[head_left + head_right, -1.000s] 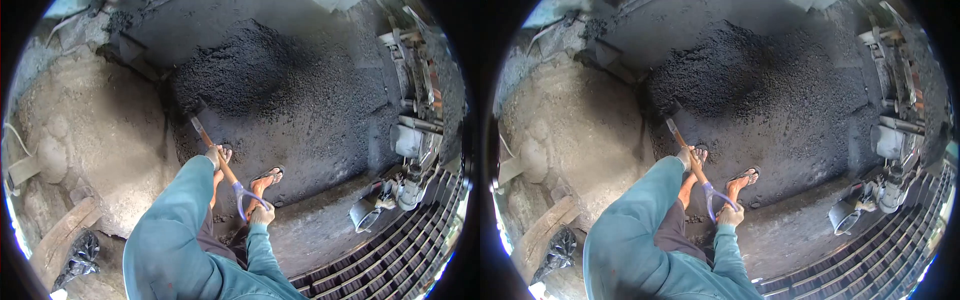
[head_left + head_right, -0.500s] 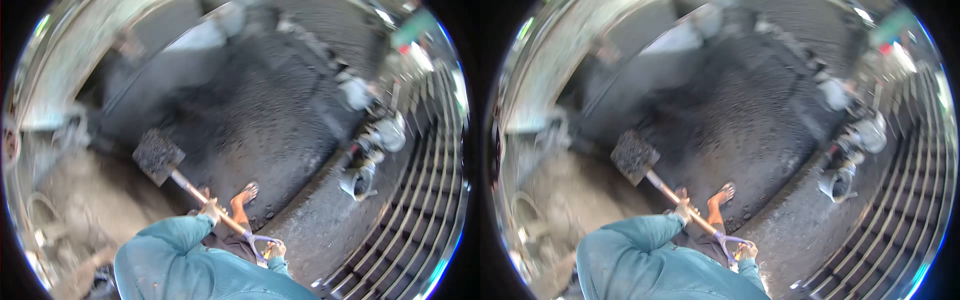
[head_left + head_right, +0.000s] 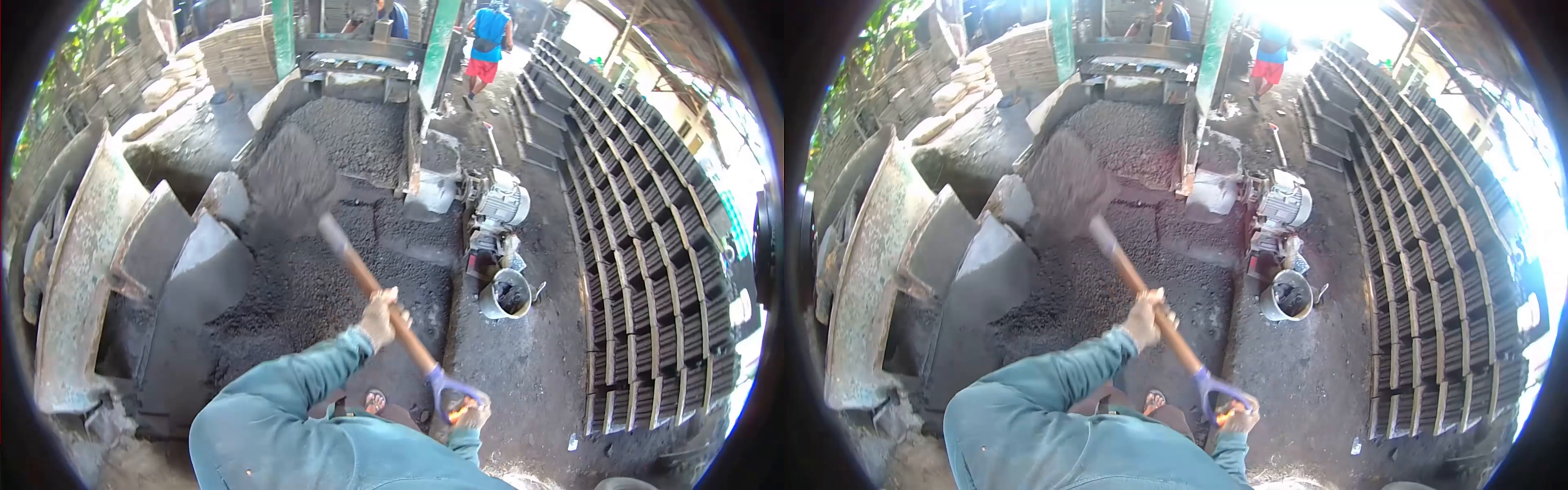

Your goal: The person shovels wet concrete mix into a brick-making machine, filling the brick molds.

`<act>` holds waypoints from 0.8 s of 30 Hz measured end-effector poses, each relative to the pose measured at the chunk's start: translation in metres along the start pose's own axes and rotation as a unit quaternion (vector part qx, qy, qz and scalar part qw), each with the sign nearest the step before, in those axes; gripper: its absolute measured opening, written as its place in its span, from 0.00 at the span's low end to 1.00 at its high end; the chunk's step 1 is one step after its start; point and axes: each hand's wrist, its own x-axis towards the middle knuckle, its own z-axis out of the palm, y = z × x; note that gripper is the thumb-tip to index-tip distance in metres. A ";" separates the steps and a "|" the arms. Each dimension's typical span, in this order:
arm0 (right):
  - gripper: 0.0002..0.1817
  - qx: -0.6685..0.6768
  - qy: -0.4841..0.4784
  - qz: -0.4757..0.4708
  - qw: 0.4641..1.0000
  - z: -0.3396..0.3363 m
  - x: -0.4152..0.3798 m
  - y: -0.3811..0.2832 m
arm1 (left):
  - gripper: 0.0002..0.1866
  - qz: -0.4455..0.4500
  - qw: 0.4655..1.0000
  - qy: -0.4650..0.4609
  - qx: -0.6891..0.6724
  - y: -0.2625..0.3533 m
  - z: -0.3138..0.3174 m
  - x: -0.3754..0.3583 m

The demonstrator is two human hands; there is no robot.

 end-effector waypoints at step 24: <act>0.39 -0.537 0.075 -0.187 0.819 0.117 -0.113 0.094 | 0.07 0.049 0.974 -0.060 0.211 0.190 0.047 0.047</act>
